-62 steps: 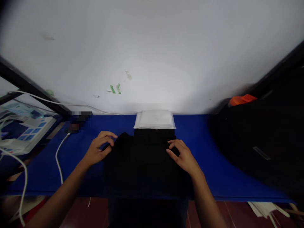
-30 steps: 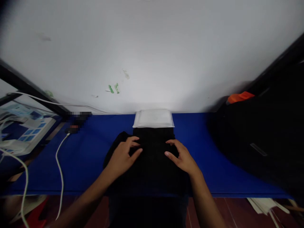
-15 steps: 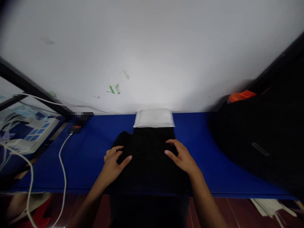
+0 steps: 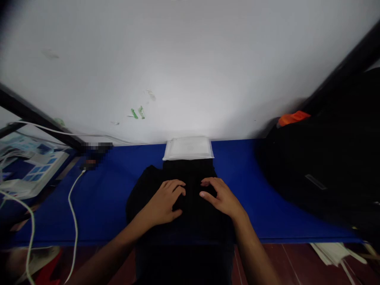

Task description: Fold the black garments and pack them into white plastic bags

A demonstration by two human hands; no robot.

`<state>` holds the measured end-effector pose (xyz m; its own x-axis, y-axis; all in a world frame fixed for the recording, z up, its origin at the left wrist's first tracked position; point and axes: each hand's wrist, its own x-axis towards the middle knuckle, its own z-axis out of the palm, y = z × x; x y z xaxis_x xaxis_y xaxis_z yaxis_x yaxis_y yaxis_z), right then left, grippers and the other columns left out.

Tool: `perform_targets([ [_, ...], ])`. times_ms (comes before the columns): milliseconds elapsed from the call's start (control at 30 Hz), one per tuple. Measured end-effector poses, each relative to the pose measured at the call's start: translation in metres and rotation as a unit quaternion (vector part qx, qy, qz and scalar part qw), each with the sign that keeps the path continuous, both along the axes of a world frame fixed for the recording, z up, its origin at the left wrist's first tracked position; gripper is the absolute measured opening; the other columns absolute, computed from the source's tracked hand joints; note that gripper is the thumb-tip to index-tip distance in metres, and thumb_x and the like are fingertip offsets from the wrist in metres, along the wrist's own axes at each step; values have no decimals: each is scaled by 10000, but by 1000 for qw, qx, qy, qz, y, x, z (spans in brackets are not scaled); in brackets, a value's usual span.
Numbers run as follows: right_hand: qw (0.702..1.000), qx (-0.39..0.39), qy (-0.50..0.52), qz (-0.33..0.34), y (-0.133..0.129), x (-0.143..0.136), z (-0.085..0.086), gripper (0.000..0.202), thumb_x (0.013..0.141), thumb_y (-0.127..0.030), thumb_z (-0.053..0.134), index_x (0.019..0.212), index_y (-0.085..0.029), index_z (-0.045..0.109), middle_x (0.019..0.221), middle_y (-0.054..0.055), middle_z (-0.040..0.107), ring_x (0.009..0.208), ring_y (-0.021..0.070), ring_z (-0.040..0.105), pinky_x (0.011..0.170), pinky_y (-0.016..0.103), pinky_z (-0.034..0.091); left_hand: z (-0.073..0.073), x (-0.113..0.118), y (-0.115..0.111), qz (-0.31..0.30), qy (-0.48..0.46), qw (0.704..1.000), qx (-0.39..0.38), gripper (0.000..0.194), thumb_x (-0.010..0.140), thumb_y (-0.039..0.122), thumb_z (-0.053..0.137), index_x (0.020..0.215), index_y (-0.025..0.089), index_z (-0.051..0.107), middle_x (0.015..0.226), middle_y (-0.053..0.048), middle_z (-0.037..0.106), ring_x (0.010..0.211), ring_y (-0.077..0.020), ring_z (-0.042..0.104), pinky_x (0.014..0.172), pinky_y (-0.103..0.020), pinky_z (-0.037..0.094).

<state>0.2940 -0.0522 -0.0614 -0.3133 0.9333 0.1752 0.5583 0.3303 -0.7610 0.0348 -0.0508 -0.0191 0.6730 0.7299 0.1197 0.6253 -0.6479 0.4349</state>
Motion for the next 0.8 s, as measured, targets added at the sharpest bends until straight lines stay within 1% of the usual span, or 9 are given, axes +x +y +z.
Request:
perform_targets([
  [167, 1000, -3, -16, 14, 0, -1, 1, 286, 925, -434, 603, 1140, -246, 619, 1085, 73, 705, 1058, 256, 637, 934, 448, 500, -15, 9, 0, 39, 35, 997, 60, 431, 670, 89, 687, 1068, 177, 547, 1187, -108, 607, 1141, -300, 544, 962, -454, 418],
  [267, 1000, 19, -9, 22, -1, -3, 3, 267, 942, -359, 569, 1184, -248, 590, 1153, 88, 670, 1103, 258, 617, 968, 465, 489, -16, 8, 4, 42, 0, 996, 77, 411, 667, 47, 652, 1045, 180, 561, 1118, -95, 649, 1066, -287, 586, 919, -438, 437],
  [367, 996, 86, -8, 30, -2, -8, 10, 580, 876, -284, 618, 1414, -236, 408, 1417, 140, 498, 1313, 297, 469, 1074, 524, 409, -7, 7, 9, 38, -116, 990, 70, 352, 708, 61, 641, 1028, 192, 573, 1063, -72, 679, 1003, -253, 619, 899, -407, 451],
  [433, 990, 122, -20, 62, -2, -14, 15, 759, 828, -277, 657, 1495, -231, 296, 1525, 159, 370, 1398, 328, 362, 1109, 559, 359, 1, 8, 12, 17, -188, 982, 27, 320, 736, 85, 639, 1029, 200, 579, 1050, -56, 682, 983, -229, 625, 892, -379, 464],
  [500, 986, 131, -20, 104, -1, -20, 16, 765, 832, -305, 664, 1499, -237, 295, 1504, 162, 411, 1370, 333, 408, 1089, 555, 386, 9, 10, 17, -13, -221, 975, -23, 303, 744, 100, 625, 1025, 203, 580, 1028, -47, 668, 968, -216, 618, 883, -363, 476],
  [567, 987, 113, -8, 111, 0, -26, 15, 726, 856, -358, 667, 1485, -247, 320, 1424, 153, 514, 1290, 315, 511, 1049, 521, 441, 13, 15, 24, -23, -225, 973, -50, 301, 750, 103, 591, 1035, 195, 574, 1025, -56, 636, 964, -217, 603, 886, -368, 485],
  [633, 994, 74, -1, 82, 0, -29, 10, 801, 827, -429, 720, 1493, -257, 308, 1417, 148, 532, 1268, 311, 543, 1040, 501, 460, 13, 20, 31, -10, -209, 976, -60, 328, 772, 125, 569, 1094, 180, 550, 1047, -76, 598, 968, -228, 589, 898, -395, 491],
  [733, 999, 27, 2, 43, -1, -32, 2, 1095, 690, -494, 832, 1544, -261, 189, 1525, 162, 411, 1363, 339, 450, 1088, 514, 419, 13, 27, 40, -16, -154, 986, -65, 444, 828, 198, 563, 1259, 159, 466, 1130, -114, 552, 1023, -258, 567, 939, -447, 482],
  [800, 999, 15, 12, 28, -2, -31, -3, 1183, 690, -454, 835, 1568, -251, 68, 1574, 177, 320, 1411, 337, 386, 1106, 513, 398, 15, 31, 44, -52, -113, 990, -67, 569, 839, 245, 581, 1368, 160, 388, 1198, -134, 529, 1104, -289, 537, 987, -492, 454],
])
